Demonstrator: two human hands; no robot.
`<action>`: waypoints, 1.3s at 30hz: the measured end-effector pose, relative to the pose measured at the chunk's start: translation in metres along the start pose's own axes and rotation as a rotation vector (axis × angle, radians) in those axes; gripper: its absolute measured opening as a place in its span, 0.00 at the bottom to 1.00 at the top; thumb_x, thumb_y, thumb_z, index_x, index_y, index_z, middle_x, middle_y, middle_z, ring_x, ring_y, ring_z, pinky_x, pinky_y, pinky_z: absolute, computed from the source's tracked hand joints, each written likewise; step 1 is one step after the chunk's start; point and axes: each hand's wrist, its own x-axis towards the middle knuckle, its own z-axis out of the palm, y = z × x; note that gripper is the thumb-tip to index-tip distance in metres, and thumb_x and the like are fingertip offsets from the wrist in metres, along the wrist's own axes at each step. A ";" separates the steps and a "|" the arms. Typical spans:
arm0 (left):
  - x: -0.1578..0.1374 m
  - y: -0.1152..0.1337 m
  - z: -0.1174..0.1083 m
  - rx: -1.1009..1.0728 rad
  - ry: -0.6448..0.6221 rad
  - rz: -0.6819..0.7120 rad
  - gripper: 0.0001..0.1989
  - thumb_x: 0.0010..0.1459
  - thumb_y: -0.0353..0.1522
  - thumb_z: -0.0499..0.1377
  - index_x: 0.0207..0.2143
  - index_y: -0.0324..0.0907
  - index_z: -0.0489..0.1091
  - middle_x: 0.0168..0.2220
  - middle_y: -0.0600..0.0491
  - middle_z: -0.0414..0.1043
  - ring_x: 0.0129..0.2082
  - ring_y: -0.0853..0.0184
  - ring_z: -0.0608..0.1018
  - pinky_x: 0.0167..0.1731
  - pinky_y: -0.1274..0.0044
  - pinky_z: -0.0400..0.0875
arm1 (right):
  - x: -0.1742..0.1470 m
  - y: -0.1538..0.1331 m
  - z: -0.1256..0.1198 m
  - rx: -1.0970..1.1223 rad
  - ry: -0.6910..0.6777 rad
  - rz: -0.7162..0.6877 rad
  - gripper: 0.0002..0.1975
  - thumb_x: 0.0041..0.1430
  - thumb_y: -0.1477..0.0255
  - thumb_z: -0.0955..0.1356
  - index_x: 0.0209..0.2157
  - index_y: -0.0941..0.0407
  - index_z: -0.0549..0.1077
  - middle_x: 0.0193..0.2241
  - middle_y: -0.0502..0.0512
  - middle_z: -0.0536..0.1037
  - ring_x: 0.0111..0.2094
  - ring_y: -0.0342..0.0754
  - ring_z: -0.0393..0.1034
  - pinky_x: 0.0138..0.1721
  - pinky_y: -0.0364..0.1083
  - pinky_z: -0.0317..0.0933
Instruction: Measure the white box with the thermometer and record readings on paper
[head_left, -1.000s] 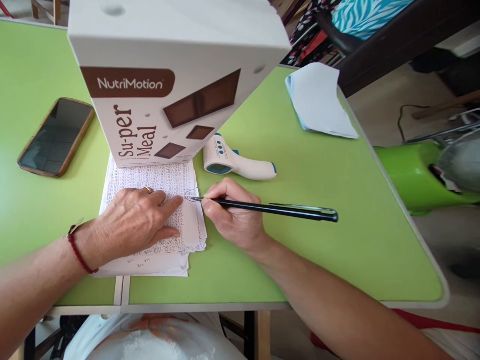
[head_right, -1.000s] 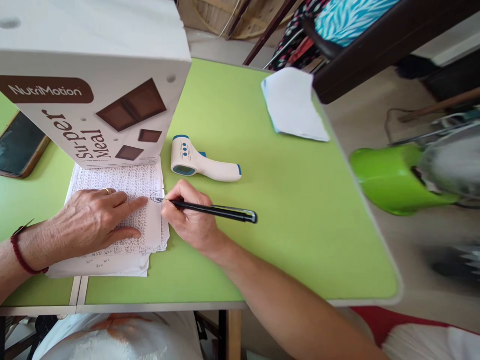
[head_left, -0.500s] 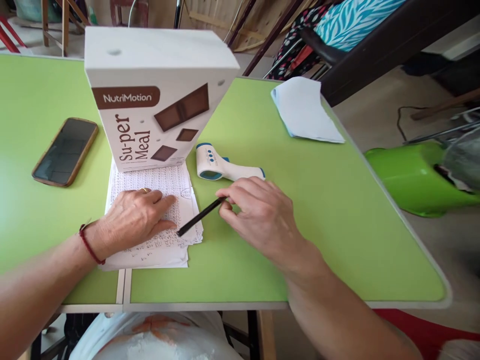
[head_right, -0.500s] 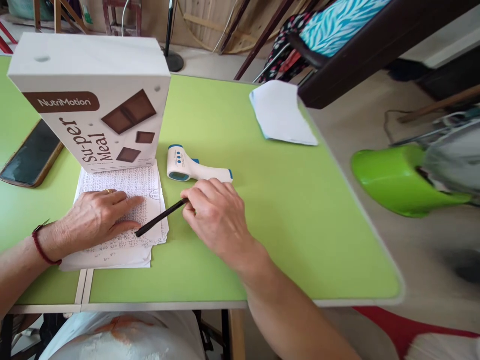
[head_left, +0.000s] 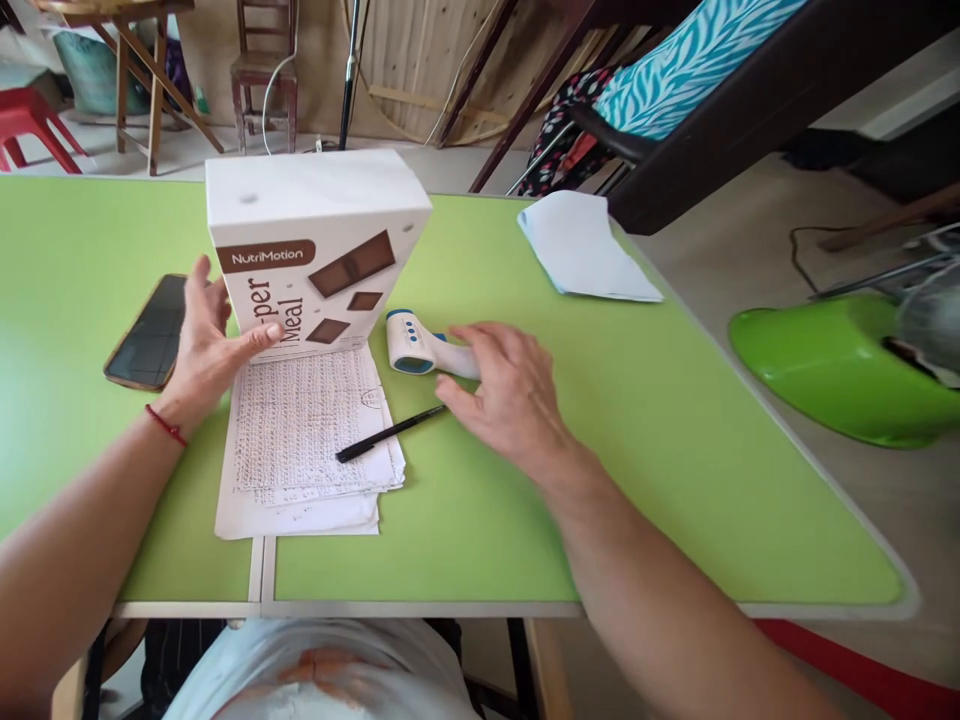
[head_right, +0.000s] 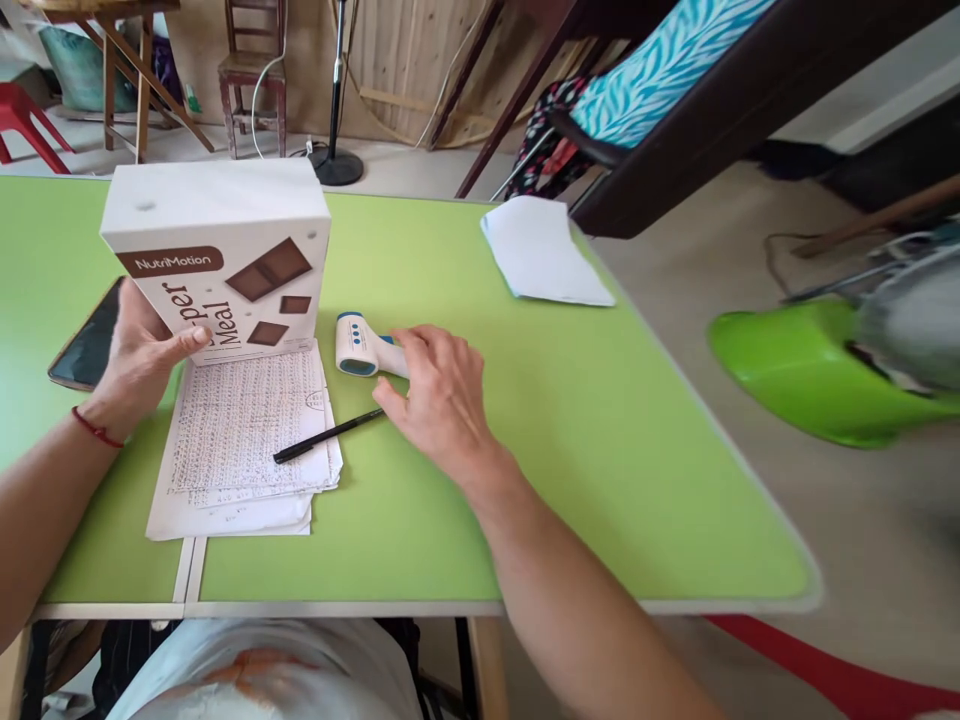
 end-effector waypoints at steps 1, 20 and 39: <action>0.002 -0.003 0.001 -0.079 0.022 -0.022 0.40 0.59 0.55 0.55 0.63 0.46 0.41 0.60 0.40 0.58 0.59 0.54 0.68 0.47 0.63 0.74 | 0.002 0.003 0.003 -0.009 -0.039 -0.001 0.21 0.54 0.71 0.67 0.51 0.59 0.71 0.46 0.67 0.76 0.45 0.62 0.70 0.45 0.59 0.62; -0.023 0.050 0.014 -0.397 0.066 -0.284 0.25 0.55 0.44 0.66 0.50 0.41 0.64 0.48 0.43 0.74 0.47 0.53 0.78 0.45 0.61 0.77 | -0.031 -0.086 -0.045 1.503 -0.293 0.337 0.12 0.53 0.64 0.70 0.37 0.52 0.66 0.25 0.48 0.66 0.24 0.44 0.62 0.21 0.45 0.60; -0.020 0.051 0.016 -0.374 0.153 -0.390 0.28 0.47 0.46 0.70 0.44 0.40 0.66 0.41 0.47 0.77 0.39 0.56 0.79 0.38 0.63 0.74 | -0.032 -0.090 -0.032 1.685 -0.577 0.504 0.15 0.54 0.59 0.71 0.32 0.55 0.69 0.25 0.50 0.71 0.25 0.43 0.66 0.27 0.46 0.64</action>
